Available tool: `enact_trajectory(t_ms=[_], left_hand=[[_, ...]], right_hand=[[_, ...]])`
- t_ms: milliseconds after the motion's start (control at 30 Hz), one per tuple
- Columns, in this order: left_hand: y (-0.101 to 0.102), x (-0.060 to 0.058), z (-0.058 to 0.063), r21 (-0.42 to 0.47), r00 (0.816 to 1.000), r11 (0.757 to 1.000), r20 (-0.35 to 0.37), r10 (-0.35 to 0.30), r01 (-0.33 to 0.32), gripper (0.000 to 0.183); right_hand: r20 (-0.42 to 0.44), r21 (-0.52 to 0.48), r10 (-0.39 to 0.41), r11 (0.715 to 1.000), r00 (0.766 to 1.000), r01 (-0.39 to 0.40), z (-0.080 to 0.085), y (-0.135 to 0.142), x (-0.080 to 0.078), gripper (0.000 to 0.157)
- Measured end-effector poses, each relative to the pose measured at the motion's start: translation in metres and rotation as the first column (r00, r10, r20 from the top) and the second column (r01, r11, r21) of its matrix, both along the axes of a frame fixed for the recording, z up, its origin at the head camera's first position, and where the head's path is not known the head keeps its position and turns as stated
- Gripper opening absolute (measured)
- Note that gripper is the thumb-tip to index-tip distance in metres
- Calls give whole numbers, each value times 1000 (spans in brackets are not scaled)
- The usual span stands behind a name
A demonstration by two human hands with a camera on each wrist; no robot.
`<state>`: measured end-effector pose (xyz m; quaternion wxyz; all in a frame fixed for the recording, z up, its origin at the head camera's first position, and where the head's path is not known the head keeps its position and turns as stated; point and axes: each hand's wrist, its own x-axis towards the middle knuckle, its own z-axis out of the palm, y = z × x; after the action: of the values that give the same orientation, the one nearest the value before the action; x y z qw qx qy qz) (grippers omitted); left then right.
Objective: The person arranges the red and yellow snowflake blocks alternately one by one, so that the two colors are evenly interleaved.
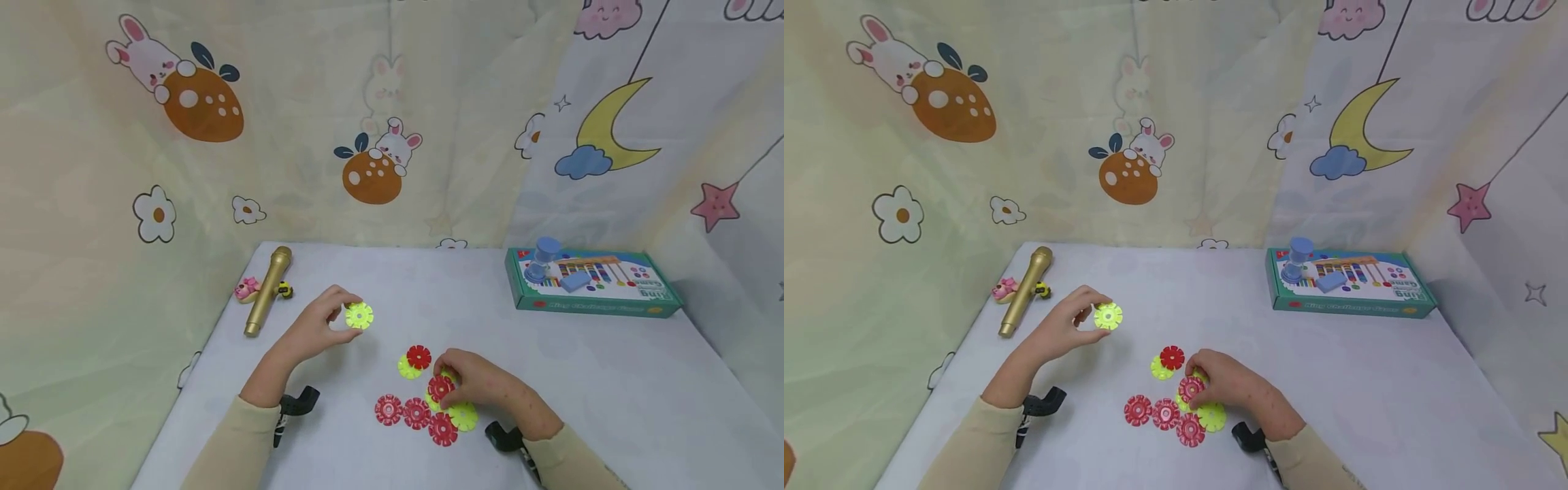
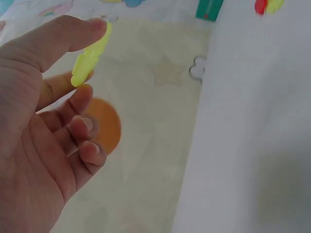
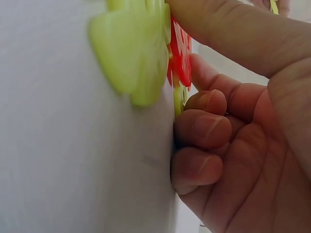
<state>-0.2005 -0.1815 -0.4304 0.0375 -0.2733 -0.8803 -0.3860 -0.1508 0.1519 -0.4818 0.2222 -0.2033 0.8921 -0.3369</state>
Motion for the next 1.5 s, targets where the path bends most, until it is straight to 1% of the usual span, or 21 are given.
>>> enact_trajectory(t_ms=[133,233,300,367,467,533,600,733,833,933,1033,1133,1200,1300,1400,1500], left_hand=[[-28,-2,4,25,999,999,-19,49,-49,45],[-49,-4,2,37,995,995,-18,95,-94,43],[-62,-5,-1,35,991,990,-5,134,-133,43],[-74,-8,-5,33,986,985,25,168,-168,45],[-90,-14,-12,12,970,974,89,225,-227,47],[-98,-18,-17,-7,959,968,130,250,-251,48],[-104,-22,-22,-35,952,965,158,262,-260,49],[-108,-29,-32,-67,943,966,209,258,-249,47],[-107,-32,-40,-119,939,963,225,262,-240,46],[-104,-33,-47,-167,940,962,233,250,-214,45],[-101,-33,-53,-207,945,961,232,230,-183,45],[-99,-32,-57,-260,946,950,229,232,-170,45],[-98,-31,-59,-285,942,943,231,242,-172,44],[-99,-30,-62,-302,934,935,241,263,-185,44],[-99,-30,-61,-291,931,938,254,264,-187,44],[-100,-31,-60,-273,932,947,268,245,-171,45]], right_hand=[[1,7,-13,1000,1000,13,2,-3,3,43],[8,18,-23,1000,1000,23,3,-5,3,44],[12,22,-26,999,1000,25,3,-5,3,44],[14,23,-25,999,1000,24,3,-5,3,44],[10,22,-20,1000,1000,20,3,-5,2,43],[7,22,-16,1000,1000,16,2,-4,2,43],[6,23,-13,1000,1000,13,2,-4,2,43],[6,34,-13,999,1000,13,1,-4,2,44],[2,36,-17,999,1000,17,1,-3,2,45],[-4,34,-19,999,1000,19,1,-3,2,45],[-6,29,-21,999,1000,21,0,-4,1,44],[-6,20,-25,999,1000,25,0,-4,2,44],[2,1,-25,1000,1000,25,0,-5,2,41],[28,-39,-16,999,999,17,0,-4,2,33],[71,-84,2,996,997,4,0,-2,1,23],[110,-118,25,993,994,-12,3,1,1,19]])
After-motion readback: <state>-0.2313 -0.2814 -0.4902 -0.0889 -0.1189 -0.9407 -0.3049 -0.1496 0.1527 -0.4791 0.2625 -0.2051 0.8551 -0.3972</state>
